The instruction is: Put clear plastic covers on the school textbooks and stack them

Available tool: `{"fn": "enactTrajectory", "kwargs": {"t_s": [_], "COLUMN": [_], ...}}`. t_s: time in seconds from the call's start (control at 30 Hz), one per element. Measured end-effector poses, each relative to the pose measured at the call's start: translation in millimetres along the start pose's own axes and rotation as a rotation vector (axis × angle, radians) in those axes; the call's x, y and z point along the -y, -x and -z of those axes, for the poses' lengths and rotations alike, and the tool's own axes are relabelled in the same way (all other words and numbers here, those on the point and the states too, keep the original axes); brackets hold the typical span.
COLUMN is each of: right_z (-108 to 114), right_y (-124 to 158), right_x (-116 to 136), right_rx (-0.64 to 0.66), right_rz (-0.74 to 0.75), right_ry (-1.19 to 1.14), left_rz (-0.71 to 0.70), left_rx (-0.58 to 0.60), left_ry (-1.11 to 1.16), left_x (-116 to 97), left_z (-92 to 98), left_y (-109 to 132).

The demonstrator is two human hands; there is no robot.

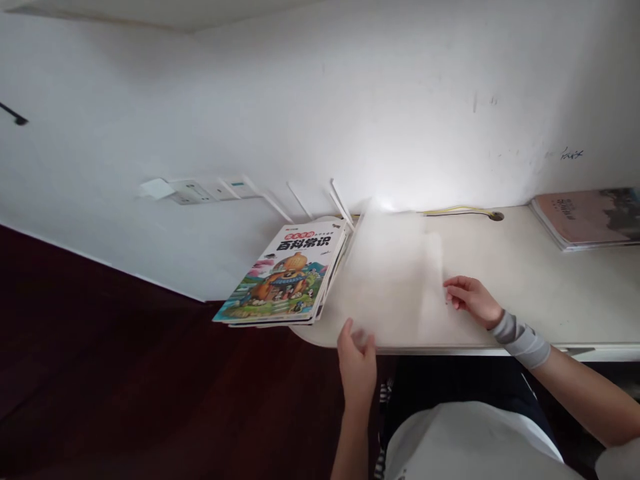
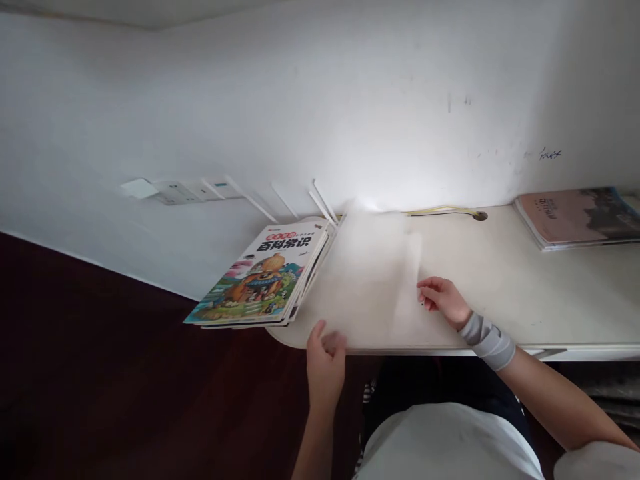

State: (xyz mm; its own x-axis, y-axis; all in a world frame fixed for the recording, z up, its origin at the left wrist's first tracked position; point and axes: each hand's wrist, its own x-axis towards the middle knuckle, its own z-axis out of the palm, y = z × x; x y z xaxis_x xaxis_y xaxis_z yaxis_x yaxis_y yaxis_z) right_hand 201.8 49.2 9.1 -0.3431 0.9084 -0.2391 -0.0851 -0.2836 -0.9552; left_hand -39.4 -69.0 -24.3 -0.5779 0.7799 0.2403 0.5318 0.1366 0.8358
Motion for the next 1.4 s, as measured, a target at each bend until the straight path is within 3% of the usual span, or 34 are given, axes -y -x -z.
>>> {"fn": "enactTrajectory", "kwargs": {"t_s": [0.1, 0.23, 0.37, 0.53, 0.67, 0.8, 0.87, 0.97, 1.0, 1.07, 1.13, 1.2, 1.3, 1.4], "right_z": [7.4, 11.2, 13.0, 21.5, 30.9, 31.4, 27.1, 21.8, 22.7, 31.2, 49.2, 74.1, 113.8, 143.3], "right_y": [6.1, 7.8, 14.8, 24.1, 28.7, 42.2, 53.1, 70.7, 76.2, 86.6, 96.3, 105.7, 118.2, 126.5], "right_x": [-6.5, -20.2, -35.0, -47.1, -47.2, -46.9, -48.6, -53.5, -55.7, -59.9, -63.2, -64.8, -62.4, -54.2], "right_rx": [-0.036, -0.174, -0.211, -0.265, -0.421, -0.499, -0.41, -0.113, -0.034, 0.006, -0.062, -0.153, -0.247, -0.321], "right_rz": [0.029, 0.292, 0.559, 0.601, 0.483, 0.541, 0.639, 0.755, 0.762, 0.747, 0.724, 0.702, 0.648, 0.597], "right_ry": [0.064, 0.485, 0.855, 0.754, 0.482, 0.521, 0.733, 1.179, 1.305, 1.486, 1.598, 1.671, 1.754, 1.815], "left_rz": [-0.395, -0.733, -0.885, -0.939, -0.857, -0.497, -0.269, 0.028, 0.09, 0.138, 0.116, 0.092, 0.029, -0.146], "left_rx": [-0.022, 0.165, 0.398, 0.464, 0.512, 0.533, 0.428, 0.185, 0.098, -0.071, -0.209, -0.267, -0.206, -0.15], "left_ry": [-0.416, -0.635, -0.693, -0.597, -0.34, 0.007, 0.21, 0.526, 0.613, 0.712, 0.712, 0.628, 0.288, -0.136], "left_x": [-14.5, -45.6, -52.1, -40.3, -43.8, -56.0, -61.5, -67.1, -67.7, -65.6, -57.7, -44.0, -19.4, -1.6], "left_z": [-8.8, -26.9, -47.0, -54.2, -44.3, -39.9, -42.3, -43.8, -42.0, -33.9, -22.0, -10.7, -2.9, -7.6], "left_y": [17.8, 25.4, 29.2, 42.7, 46.5, 40.9, 39.5, 37.4, 35.2, 27.0, 14.5, 0.6, -16.3, -23.7]}}
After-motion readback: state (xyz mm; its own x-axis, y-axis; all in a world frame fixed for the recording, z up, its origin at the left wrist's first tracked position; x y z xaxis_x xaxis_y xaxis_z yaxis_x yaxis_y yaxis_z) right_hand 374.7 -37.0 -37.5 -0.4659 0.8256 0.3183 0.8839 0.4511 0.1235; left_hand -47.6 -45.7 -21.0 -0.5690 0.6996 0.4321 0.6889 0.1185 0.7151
